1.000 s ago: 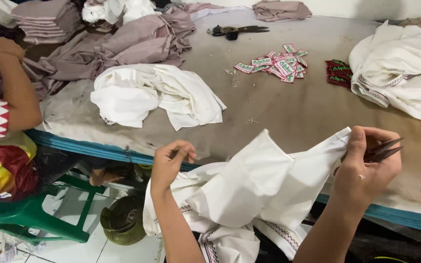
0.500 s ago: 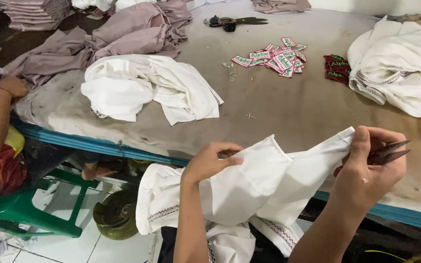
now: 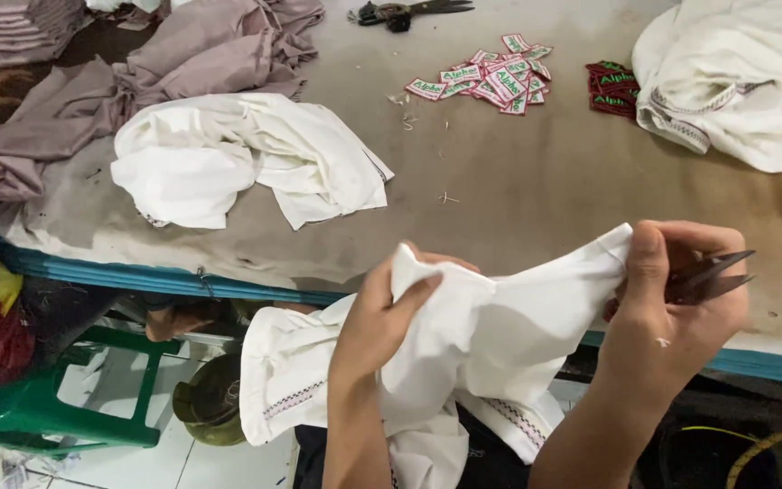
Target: Trimming loose threads and excess fabric from white garments using small scissors
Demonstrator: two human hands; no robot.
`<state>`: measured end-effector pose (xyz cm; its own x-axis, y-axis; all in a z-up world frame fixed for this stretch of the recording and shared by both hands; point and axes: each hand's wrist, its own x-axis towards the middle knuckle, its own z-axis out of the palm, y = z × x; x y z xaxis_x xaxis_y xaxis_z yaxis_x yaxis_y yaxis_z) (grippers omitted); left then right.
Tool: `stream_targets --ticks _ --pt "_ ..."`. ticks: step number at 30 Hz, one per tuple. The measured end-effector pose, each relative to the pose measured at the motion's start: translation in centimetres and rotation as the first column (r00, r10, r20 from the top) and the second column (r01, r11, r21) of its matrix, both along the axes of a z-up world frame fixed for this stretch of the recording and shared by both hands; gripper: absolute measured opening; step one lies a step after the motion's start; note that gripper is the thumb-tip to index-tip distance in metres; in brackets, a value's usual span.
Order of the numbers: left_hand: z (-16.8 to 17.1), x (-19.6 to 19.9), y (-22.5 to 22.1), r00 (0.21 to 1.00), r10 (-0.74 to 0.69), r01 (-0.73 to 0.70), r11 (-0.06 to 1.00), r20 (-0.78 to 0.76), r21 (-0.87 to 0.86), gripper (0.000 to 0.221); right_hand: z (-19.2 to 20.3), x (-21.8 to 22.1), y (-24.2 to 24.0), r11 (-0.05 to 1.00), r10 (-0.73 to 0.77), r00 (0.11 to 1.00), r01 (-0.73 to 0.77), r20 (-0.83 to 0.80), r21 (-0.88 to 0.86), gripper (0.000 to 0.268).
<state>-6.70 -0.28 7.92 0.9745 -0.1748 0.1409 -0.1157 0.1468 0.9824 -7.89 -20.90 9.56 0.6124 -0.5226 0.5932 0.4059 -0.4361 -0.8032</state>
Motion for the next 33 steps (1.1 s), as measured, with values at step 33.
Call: stream_targets --ticks 33 --pt "-2.7 1.2 -2.3 0.931 0.296 -0.343 0.909 -0.215 -0.237 0.026 -2.1 -0.9 0.6 0.723 0.151 0.919 -0.354 -0.364 -0.594 0.026"
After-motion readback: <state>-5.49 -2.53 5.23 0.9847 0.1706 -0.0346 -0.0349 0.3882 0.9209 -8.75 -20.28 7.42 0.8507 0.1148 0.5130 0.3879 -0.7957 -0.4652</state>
